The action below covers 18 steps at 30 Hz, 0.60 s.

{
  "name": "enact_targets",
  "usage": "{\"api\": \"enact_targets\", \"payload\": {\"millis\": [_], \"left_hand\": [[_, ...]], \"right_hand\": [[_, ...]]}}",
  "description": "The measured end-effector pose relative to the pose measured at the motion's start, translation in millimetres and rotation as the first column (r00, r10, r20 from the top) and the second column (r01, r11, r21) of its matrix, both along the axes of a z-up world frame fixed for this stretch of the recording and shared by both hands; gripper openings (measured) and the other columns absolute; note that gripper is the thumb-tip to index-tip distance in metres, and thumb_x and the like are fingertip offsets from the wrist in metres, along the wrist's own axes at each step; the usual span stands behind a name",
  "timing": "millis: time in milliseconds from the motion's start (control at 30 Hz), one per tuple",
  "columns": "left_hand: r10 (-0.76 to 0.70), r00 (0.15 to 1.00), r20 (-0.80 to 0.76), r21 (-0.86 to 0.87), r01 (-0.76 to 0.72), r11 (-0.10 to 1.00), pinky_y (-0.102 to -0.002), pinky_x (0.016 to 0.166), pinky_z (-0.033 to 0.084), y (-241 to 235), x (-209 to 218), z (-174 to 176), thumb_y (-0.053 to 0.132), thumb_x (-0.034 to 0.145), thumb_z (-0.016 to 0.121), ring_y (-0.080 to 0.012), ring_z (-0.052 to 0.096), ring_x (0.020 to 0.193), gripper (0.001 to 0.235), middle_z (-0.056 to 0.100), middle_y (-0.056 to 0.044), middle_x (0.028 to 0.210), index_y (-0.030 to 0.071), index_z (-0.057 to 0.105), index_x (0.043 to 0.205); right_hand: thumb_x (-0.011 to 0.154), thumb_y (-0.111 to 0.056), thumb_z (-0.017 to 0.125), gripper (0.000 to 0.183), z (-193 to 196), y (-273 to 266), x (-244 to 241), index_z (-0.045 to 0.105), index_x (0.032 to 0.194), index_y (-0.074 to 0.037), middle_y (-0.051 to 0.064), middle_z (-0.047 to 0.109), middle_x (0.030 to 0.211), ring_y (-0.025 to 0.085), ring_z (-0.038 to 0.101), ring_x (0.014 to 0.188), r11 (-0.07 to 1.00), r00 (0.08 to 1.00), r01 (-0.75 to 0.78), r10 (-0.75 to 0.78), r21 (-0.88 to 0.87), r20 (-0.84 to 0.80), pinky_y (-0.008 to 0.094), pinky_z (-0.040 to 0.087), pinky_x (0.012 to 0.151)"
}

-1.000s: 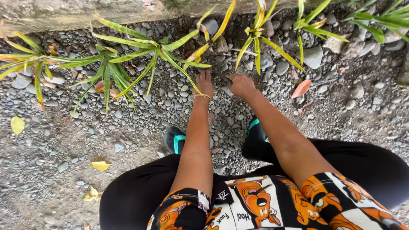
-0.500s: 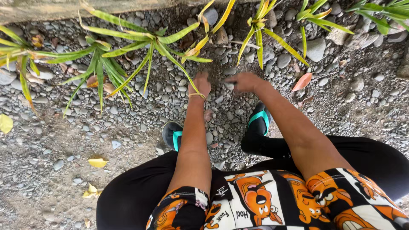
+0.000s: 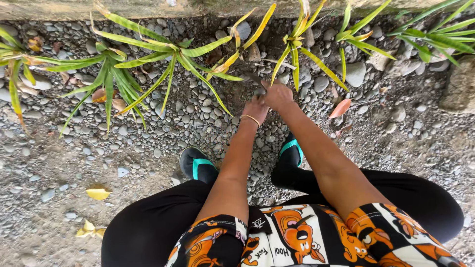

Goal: The person picks up and moves small stones by hand from around the base of plants growing next to a concrete ledge, clearing the area.

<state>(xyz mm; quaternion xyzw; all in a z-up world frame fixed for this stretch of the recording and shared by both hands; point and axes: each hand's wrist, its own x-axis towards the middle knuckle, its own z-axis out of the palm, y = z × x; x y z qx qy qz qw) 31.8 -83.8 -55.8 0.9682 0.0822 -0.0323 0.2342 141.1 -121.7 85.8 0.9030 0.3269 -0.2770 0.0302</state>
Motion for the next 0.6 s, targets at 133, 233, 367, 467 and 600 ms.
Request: {"api": "enact_targets", "payload": {"millis": [133,233,367,467,600], "left_hand": [[0.106,0.990,-0.092,-0.159,-0.120,0.980,-0.047,0.085,0.062,8.9,-6.9,2.9,0.023,0.100,0.057,-0.0363,0.060,0.120,0.027,0.058,-0.016,0.127,0.006,0.065,0.119],[0.072,0.995,-0.066,-0.180,-0.083,0.980,-0.050,0.082,0.060,19.2,-8.9,26.0,0.016,0.075,0.065,-0.0404,0.060,0.108,0.048,0.059,-0.020,0.115,0.013,0.065,0.123],[0.128,0.990,-0.058,-0.191,-0.137,0.972,-0.049,0.088,0.060,19.9,-7.0,38.2,0.021,0.084,0.069,-0.0411,0.061,0.115,0.034,0.060,-0.020,0.118,0.006,0.064,0.114],[0.268,0.958,-0.103,-0.383,-0.287,0.878,-0.053,0.090,0.055,24.7,-8.4,32.2,0.028,0.076,0.076,-0.0463,0.060,0.104,0.053,0.059,-0.026,0.111,0.006,0.062,0.122],[0.560,0.827,0.056,-0.659,-0.390,0.643,-0.050,0.100,0.055,41.8,-16.2,21.5,0.029,0.082,0.075,-0.0411,0.066,0.112,0.039,0.070,-0.018,0.119,0.016,0.068,0.118]], "right_hand": [[0.093,-0.028,0.061,0.056,8.7,-1.2,-4.4,0.054,0.149,-0.029,0.023,0.060,0.127,0.040,0.064,0.114,0.998,0.996,0.065,-0.063,0.024,-0.071,0.049,0.053,0.097],[0.093,-0.028,0.060,0.059,19.2,-15.9,-7.5,0.052,0.151,-0.030,0.021,0.061,0.128,0.040,0.063,0.116,0.978,0.977,0.196,-0.187,0.079,-0.102,0.048,0.050,0.100],[0.087,-0.030,0.065,0.059,26.8,-36.2,-1.8,0.057,0.146,-0.028,0.017,0.062,0.133,0.037,0.063,0.118,0.964,0.960,0.254,-0.241,0.081,-0.143,0.045,0.047,0.105],[0.088,-0.028,0.062,0.060,29.0,-39.8,-4.9,0.056,0.147,-0.030,0.017,0.064,0.131,0.037,0.064,0.116,0.943,0.934,0.324,-0.306,0.080,-0.187,0.044,0.048,0.105],[0.089,-0.031,0.065,0.059,26.9,-39.1,-16.5,0.057,0.147,-0.027,0.019,0.063,0.129,0.039,0.065,0.113,0.930,0.936,0.333,-0.307,0.152,-0.175,0.046,0.049,0.103]]}}
